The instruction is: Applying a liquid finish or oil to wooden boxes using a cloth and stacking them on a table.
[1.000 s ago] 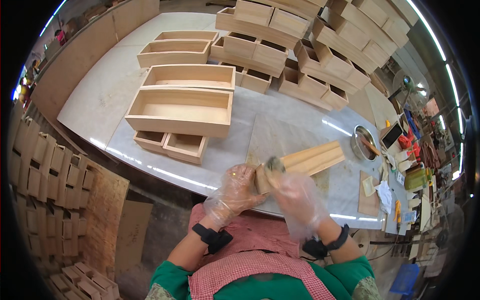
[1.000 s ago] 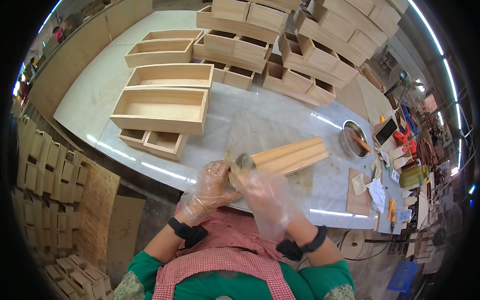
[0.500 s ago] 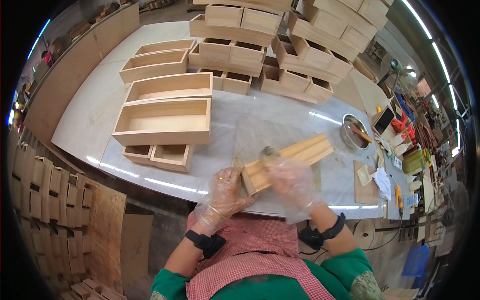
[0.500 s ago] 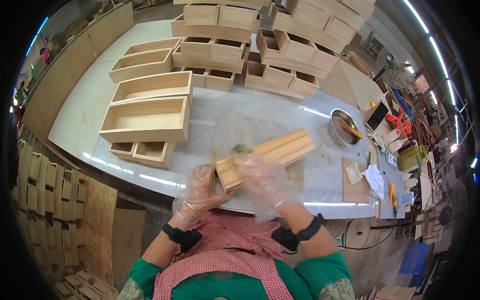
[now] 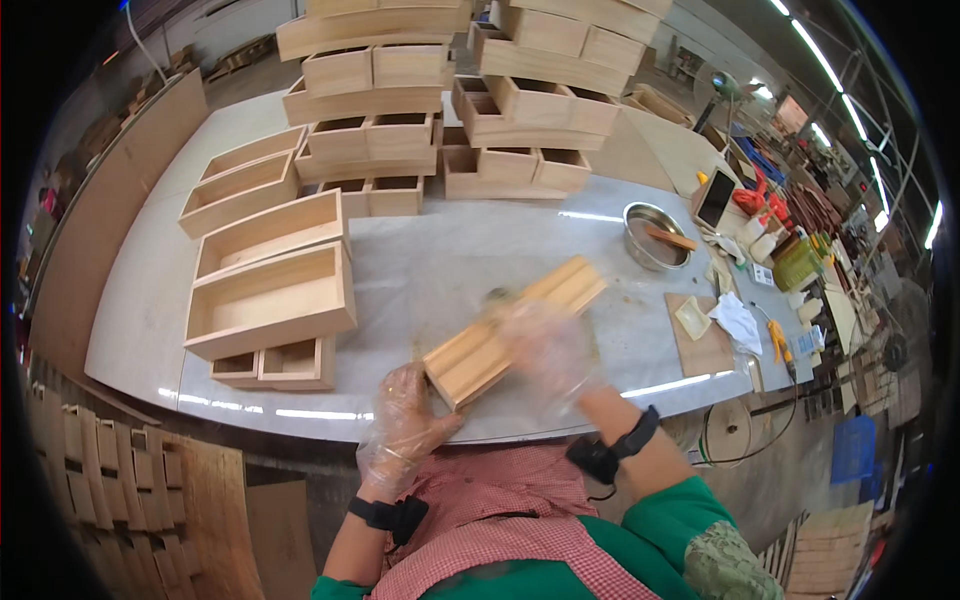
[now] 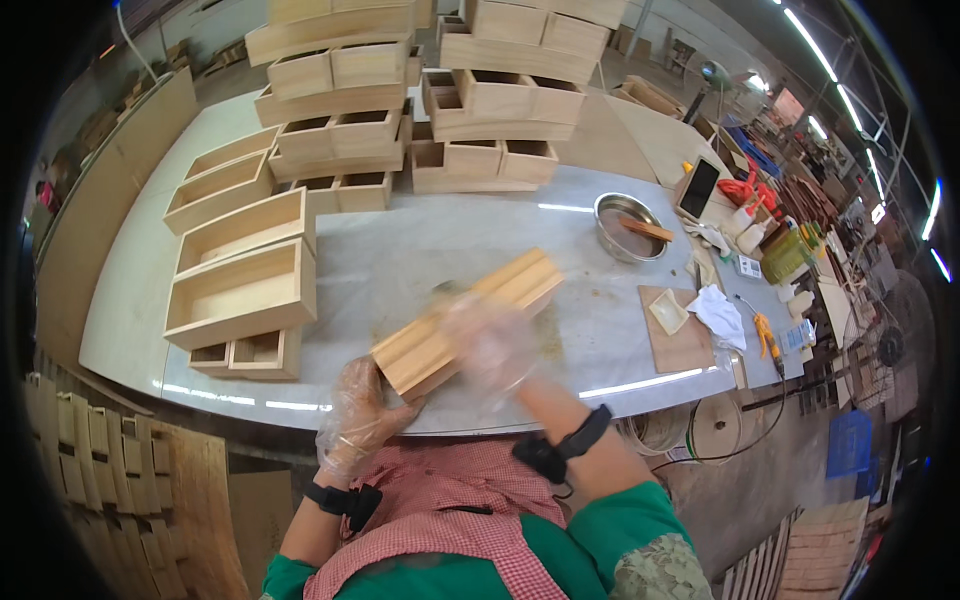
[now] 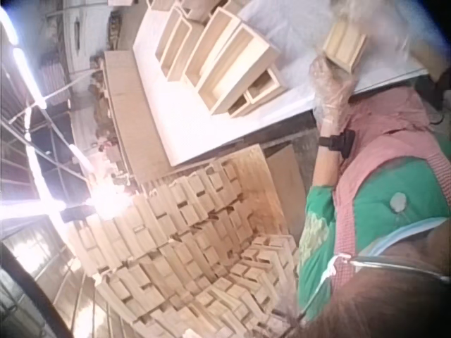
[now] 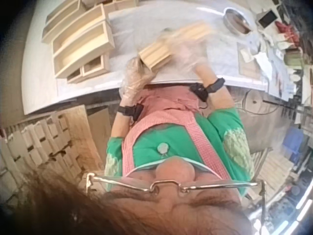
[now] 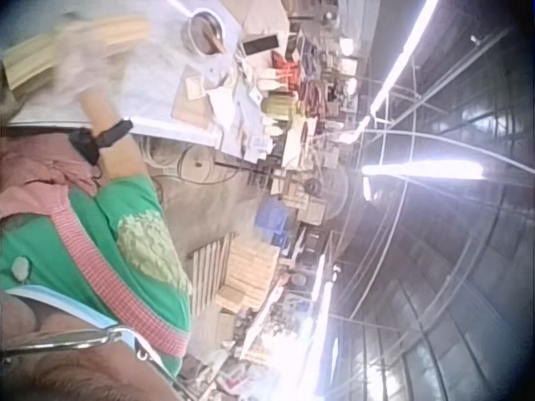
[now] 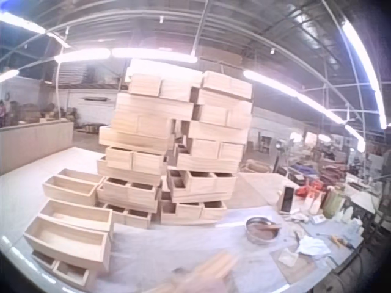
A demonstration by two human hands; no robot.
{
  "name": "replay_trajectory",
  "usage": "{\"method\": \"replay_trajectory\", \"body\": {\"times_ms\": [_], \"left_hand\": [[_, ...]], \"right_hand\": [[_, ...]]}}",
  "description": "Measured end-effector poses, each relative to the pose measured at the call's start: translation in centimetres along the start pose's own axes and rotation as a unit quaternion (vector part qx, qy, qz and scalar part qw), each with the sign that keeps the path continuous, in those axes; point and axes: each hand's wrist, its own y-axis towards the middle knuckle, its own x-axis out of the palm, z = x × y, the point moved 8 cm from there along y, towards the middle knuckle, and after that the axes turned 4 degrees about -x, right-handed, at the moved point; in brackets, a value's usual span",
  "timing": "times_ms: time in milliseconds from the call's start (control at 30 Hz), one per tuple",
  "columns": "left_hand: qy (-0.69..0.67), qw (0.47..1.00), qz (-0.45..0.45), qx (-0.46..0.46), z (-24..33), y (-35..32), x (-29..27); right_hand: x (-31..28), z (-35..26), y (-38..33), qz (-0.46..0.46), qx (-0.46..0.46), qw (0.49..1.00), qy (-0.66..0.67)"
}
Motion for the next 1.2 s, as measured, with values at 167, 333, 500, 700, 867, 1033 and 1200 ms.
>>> {"method": "replay_trajectory", "body": {"times_ms": [167, 333, 500, 700, 867, 1033, 1200], "left_hand": [[-0.003, 1.000, 0.003, -0.004, 0.4, 0.1, -0.5], [0.016, 1.000, 0.016, -0.014, 0.3, 0.1, -0.2], [-0.011, 1.000, 0.016, -0.017, 0.9, -0.1, -0.6], [0.042, 0.998, 0.035, 0.014, 1.1, 0.4, -0.4], [0.028, 0.999, 0.027, 0.023, 1.6, 0.3, -0.7], [-0.043, 0.999, 0.005, -0.008, 0.5, 0.1, -0.1], [-0.066, 0.997, 0.024, -0.010, 0.4, 0.1, 0.2]], "right_hand": [[-7.3, 6.1, 0.0, -0.021, 0.052, 0.887, -0.458], [-2.9, -1.0, -1.5, -0.004, 0.078, 0.965, -0.252], [-2.9, 7.9, -4.8, -0.161, 0.231, 0.887, -0.365], [-3.9, 0.2, -4.0, 0.060, 0.053, 0.973, -0.217], [-2.5, -4.6, -1.7, -0.019, 0.118, 0.987, -0.106], [-5.8, 3.9, -3.3, -0.129, 0.167, 0.893, -0.397], [-2.1, -9.5, 0.1, -0.004, 0.033, 0.998, -0.052]]}}
